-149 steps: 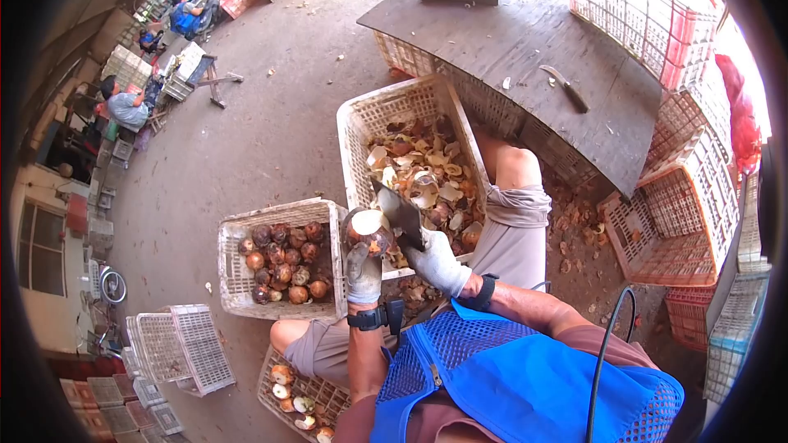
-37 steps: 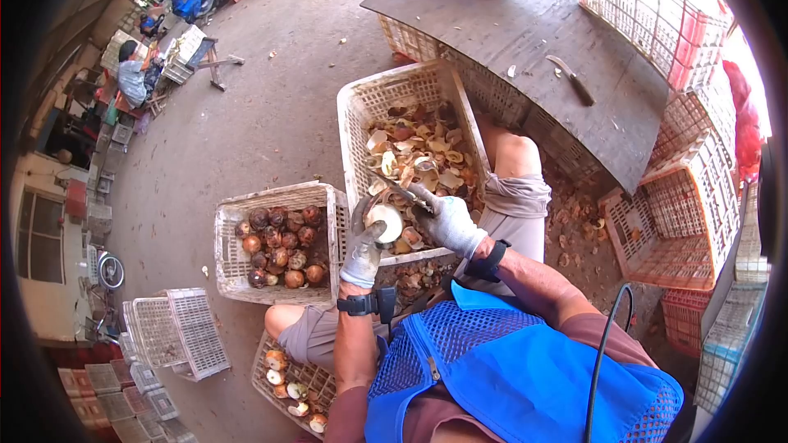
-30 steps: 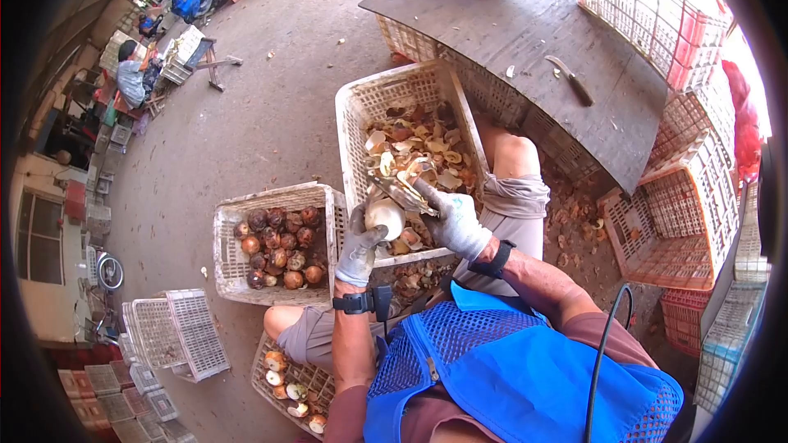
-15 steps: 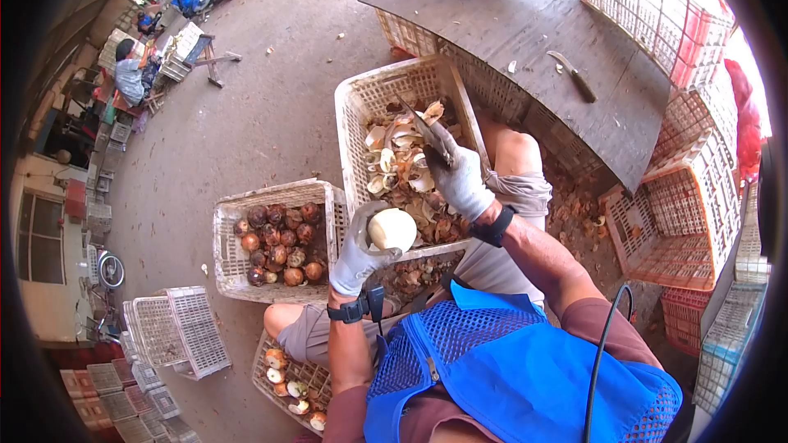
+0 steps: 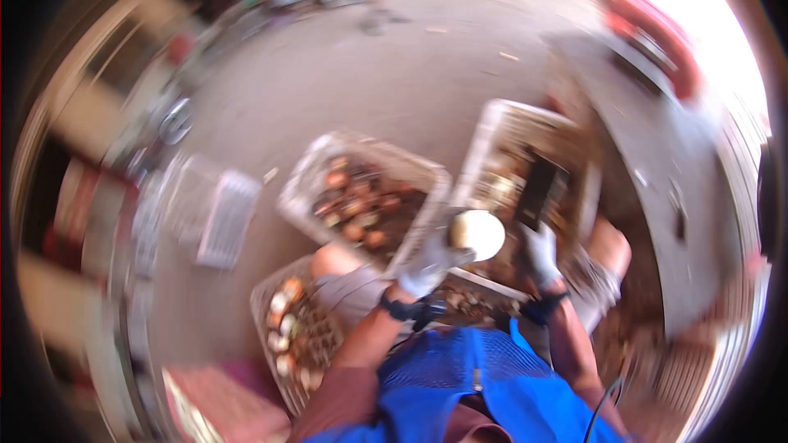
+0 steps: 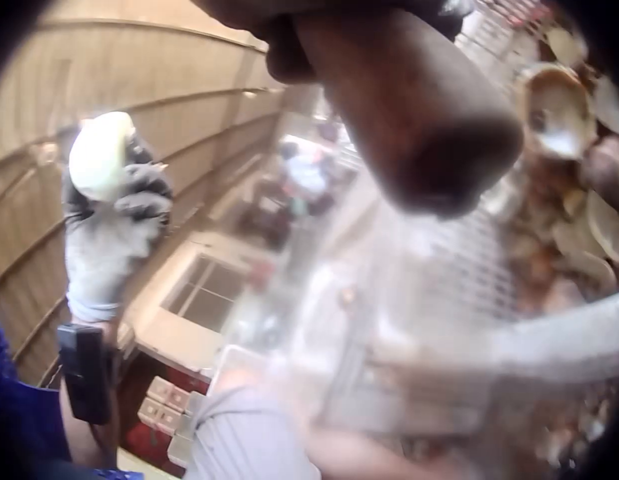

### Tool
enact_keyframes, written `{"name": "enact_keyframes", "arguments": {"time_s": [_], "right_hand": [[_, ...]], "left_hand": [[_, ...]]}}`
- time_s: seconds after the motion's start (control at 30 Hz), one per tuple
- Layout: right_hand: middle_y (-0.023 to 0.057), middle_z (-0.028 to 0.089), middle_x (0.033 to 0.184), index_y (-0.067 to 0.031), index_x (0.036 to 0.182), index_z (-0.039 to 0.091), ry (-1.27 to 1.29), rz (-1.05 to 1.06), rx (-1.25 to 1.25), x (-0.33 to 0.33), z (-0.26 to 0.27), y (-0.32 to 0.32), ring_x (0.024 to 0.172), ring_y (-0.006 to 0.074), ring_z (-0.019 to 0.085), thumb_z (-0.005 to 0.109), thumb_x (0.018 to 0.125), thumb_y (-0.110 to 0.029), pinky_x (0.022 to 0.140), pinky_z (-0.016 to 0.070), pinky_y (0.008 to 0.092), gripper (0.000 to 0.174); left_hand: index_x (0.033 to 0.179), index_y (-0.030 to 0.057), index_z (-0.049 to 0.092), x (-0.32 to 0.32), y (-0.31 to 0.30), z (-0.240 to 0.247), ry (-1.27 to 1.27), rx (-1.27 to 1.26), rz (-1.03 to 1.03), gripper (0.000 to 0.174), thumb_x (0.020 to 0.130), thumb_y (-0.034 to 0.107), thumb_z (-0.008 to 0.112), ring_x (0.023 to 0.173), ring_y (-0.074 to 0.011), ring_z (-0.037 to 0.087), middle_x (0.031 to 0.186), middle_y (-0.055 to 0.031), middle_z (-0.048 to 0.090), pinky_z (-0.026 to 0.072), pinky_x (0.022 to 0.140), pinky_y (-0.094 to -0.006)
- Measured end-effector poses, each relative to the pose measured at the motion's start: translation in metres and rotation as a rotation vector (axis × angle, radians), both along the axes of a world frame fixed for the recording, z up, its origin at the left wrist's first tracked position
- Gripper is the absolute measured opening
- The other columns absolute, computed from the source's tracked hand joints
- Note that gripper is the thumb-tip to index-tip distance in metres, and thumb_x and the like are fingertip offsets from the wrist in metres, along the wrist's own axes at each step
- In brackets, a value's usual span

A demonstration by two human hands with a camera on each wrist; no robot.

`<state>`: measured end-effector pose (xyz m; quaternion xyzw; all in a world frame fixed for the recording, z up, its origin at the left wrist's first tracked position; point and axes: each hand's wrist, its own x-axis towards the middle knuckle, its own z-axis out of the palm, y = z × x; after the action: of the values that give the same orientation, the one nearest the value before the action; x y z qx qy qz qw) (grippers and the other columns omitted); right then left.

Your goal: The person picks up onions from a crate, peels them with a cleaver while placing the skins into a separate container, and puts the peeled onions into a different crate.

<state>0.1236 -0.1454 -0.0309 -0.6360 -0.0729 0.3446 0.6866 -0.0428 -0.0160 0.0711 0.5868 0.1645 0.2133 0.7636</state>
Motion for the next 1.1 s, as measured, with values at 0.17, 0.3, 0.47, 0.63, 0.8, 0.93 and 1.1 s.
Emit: {"name": "enact_keyframes", "arguments": {"time_s": [0.17, 0.3, 0.47, 0.63, 0.8, 0.93, 1.1], "right_hand": [[-0.0039, 0.045, 0.060, -0.0096, 0.093, 0.063, 0.130, 0.084, -0.072, 0.004, -0.077, -0.001, 0.044, 0.0095, 0.045, 0.063, 0.084, -0.016, 0.040, 0.0384, 0.0252, 0.011], [-0.0037, 0.044, 0.070, -0.0098, 0.098, 0.066, 0.187, 0.265, 0.019, 0.040, -0.128, -0.004, 0.053, 0.0097, 0.046, 0.058, 0.089, -0.017, 0.045, 0.0428, 0.0248, 0.014], [-0.0019, 0.043, 0.067, -0.0122, 0.083, 0.054, 0.239, 0.214, 0.004, 0.010, -0.087, 0.001, 0.047, 0.0146, 0.048, 0.067, 0.079, -0.020, 0.043, 0.0420, 0.0278, 0.016], [-0.0017, 0.041, 0.070, -0.0095, 0.082, 0.058, -0.097, 0.393, -0.165, 0.029, -0.127, 0.003, 0.063, 0.0128, 0.047, 0.064, 0.080, -0.022, 0.052, 0.0418, 0.0293, 0.014], [0.0007, 0.046, 0.068, -0.0065, 0.080, 0.059, 0.079, 0.308, -0.189, 0.028, -0.134, 0.003, 0.055, 0.0156, 0.049, 0.063, 0.081, -0.021, 0.048, 0.0435, 0.0310, 0.015], [0.0032, 0.052, 0.067, -0.0032, 0.079, 0.059, -0.067, 0.318, -0.125, 0.020, -0.135, 0.001, 0.057, 0.0187, 0.053, 0.066, 0.079, -0.019, 0.052, 0.0466, 0.0329, 0.018], [0.0030, 0.054, 0.070, -0.0045, 0.084, 0.061, -0.090, 0.293, -0.173, 0.012, -0.126, 0.006, 0.053, 0.0172, 0.051, 0.062, 0.077, -0.017, 0.049, 0.0415, 0.0311, 0.014]], "left_hand": [[0.125, 0.0060, 0.053, -0.072, 0.062, -0.029, -0.137, -0.260, 0.362, 0.056, 0.077, 0.021, 0.076, 0.105, -0.0150, 0.058, 0.118, -0.0048, 0.060, 0.0483, 0.087, -0.0302], [0.124, 0.0076, 0.057, -0.197, 0.094, -0.032, -0.305, -0.458, 0.592, 0.043, 0.086, 0.019, 0.070, 0.103, -0.0190, 0.064, 0.114, -0.0068, 0.067, 0.0541, 0.085, -0.0368], [0.119, 0.0073, 0.058, -0.368, 0.076, -0.029, -0.678, -0.446, 0.953, 0.035, 0.088, 0.018, 0.067, 0.100, -0.0196, 0.066, 0.113, -0.0079, 0.067, 0.0585, 0.072, -0.0332], [0.104, 0.0191, 0.063, -0.503, 0.019, -0.008, -0.571, -0.211, 1.516, 0.024, 0.083, 0.027, 0.072, 0.082, -0.0155, 0.066, 0.095, 0.0009, 0.070, 0.0524, 0.059, -0.0278], [0.097, 0.0164, 0.064, -0.667, 0.005, 0.047, -0.718, -0.055, 1.984, 0.025, 0.088, 0.040, 0.067, 0.071, -0.0143, 0.065, 0.082, 0.0021, 0.068, 0.0538, 0.059, -0.0276], [0.120, 0.0075, 0.050, -0.728, -0.002, 0.099, -0.584, 0.052, 2.317, 0.060, 0.081, 0.045, 0.075, 0.073, -0.0216, 0.060, 0.097, -0.0074, 0.055, 0.0560, 0.066, -0.0287], [0.096, 0.0188, 0.062, -0.687, 0.026, 0.022, -0.416, -0.061, 2.003, 0.019, 0.086, 0.034, 0.068, 0.068, -0.0194, 0.057, 0.080, -0.0017, 0.058, 0.0506, 0.063, -0.0320]]}}
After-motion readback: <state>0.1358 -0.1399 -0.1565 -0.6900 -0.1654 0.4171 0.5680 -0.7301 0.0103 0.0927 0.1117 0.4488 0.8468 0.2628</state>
